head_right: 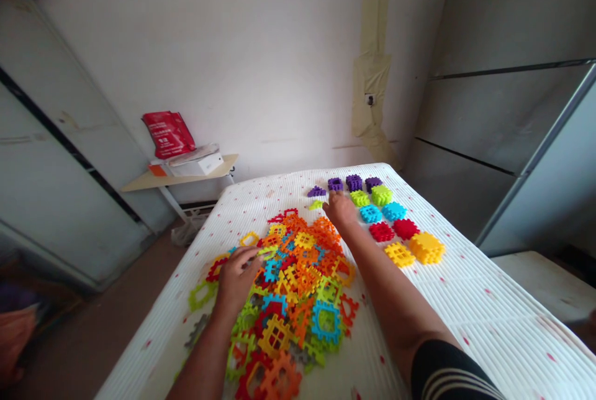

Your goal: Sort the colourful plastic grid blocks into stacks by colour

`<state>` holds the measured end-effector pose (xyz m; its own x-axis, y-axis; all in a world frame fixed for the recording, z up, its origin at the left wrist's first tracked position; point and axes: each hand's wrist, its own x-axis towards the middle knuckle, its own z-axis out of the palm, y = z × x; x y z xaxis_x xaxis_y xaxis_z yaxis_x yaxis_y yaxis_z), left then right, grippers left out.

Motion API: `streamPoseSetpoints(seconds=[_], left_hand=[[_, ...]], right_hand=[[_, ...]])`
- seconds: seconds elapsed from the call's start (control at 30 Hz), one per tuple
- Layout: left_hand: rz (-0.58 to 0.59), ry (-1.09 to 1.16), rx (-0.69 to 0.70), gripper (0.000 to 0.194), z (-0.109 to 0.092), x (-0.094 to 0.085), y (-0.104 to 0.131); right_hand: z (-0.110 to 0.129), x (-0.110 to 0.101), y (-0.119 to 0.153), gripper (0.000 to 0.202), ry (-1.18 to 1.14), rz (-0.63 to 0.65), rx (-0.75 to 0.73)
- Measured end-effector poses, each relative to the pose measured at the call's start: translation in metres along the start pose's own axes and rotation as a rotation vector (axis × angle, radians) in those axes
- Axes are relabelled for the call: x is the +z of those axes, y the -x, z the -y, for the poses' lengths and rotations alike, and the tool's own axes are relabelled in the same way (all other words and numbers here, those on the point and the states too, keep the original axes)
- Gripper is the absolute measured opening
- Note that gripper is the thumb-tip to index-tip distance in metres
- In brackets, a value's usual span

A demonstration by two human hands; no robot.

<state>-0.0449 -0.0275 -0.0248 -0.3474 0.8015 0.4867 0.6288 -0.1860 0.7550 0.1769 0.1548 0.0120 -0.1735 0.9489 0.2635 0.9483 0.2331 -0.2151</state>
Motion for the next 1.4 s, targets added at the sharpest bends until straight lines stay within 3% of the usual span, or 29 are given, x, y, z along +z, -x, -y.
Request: streamPoseSetpoints(seconds=[0.13,0.27,0.43,0.57,0.73,0.9,1.17,1.23,1.4], left_hand=[[-0.162,0.240,-0.231,0.027,0.000,-0.004,0.000],[-0.195,0.423,-0.408,0.044,0.002,-0.007,-0.002],[-0.227,0.556,-0.395,0.044,0.003,-0.008,-0.003],[-0.254,0.582,-0.385,0.036,0.005,-0.008,-0.002],[-0.281,0.591,-0.383,0.031,0.007,-0.007,-0.002],[-0.280,0.619,-0.393,0.034,0.008,-0.006,-0.002],[-0.252,0.653,-0.350,0.036,0.004,-0.006,-0.001],[-0.253,0.639,-0.324,0.039,0.001,-0.007,-0.001],[-0.265,0.618,-0.314,0.043,0.000,-0.007,-0.001]], right_hand=[[0.015,-0.018,0.006,0.029,-0.090,0.055,-0.243],[0.035,-0.024,0.019,0.026,-0.222,0.077,-0.501],[0.065,-0.031,0.044,0.028,-0.368,0.110,-0.698],[0.086,-0.033,0.067,0.034,-0.377,0.127,-0.733],[0.104,-0.021,0.087,0.044,-0.395,0.072,-0.787],[0.112,-0.008,0.093,0.039,-0.366,0.016,-0.842],[0.106,-0.010,0.082,0.038,-0.458,-0.011,-0.765],[0.093,-0.011,0.065,0.039,-0.440,-0.053,-0.639],[0.037,0.002,0.015,0.037,-0.209,-0.187,-0.138]])
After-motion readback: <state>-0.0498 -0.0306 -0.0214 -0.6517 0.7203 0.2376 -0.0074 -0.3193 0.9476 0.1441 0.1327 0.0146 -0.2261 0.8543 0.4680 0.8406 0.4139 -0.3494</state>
